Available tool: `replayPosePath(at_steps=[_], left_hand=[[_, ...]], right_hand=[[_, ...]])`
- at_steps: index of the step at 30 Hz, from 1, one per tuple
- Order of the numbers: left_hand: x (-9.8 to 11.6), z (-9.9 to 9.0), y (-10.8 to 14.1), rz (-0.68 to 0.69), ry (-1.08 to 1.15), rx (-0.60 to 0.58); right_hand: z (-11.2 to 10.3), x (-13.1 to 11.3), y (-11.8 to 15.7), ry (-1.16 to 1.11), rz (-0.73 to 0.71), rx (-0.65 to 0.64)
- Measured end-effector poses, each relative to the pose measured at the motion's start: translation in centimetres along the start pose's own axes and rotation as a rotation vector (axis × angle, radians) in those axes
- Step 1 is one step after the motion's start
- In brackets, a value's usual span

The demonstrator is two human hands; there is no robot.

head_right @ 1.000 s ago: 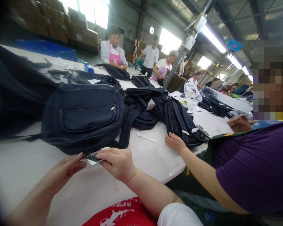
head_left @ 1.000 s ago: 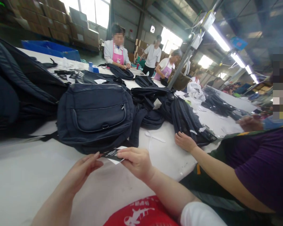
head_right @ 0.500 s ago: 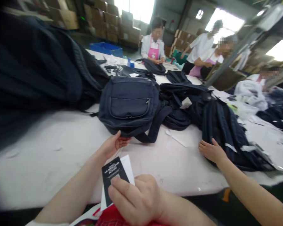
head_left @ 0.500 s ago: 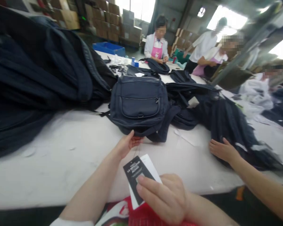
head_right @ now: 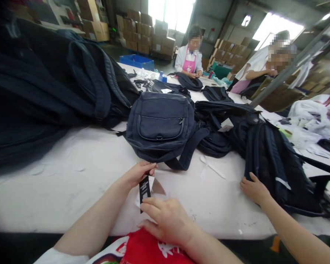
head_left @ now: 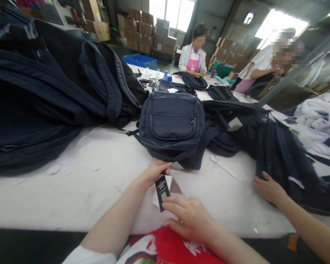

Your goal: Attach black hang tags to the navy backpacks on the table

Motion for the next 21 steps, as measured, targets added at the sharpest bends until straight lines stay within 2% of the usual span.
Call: replayPosePath(at_steps=[5,7,11,13,17,21], left_hand=[[0.7,0.0,0.6,0.010,-0.066,0.038],[0.9,-0.3,0.6,-0.002,-0.099,0.033],[1.2,-1.8,0.4,-0.089,-0.275,-0.008],[2.1,-3.1,0.3,-0.075,-0.368,0.057],[3.7,-5.5,0.5,-0.055,-0.434,0.276],[3.2,-6.8,-0.3,-0.103,-0.337,0.371]], right_hand=[[-4.2,2.9,-0.6,-0.102,0.219,0.237],[-4.7,3.9,-0.8,-0.073,0.264,0.280],[-4.4,5.3,-1.1,-0.026,0.292,0.293],[-4.3,6.1,-1.0,-0.034,0.345,0.307],[-4.6,7.7,-0.6,-0.089,0.452,0.346],[-4.7,9.0,-0.4,-0.126,0.509,0.352]])
Point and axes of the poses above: each hand's wrist, its own y-axis away from the middle knuckle, its own z-axis out of the palm, x = y × z, the point moved 7 cm from there along -y, towards the middle knuckle, and after that the axes turned 6 degrees about x, right-handed, at the moved point
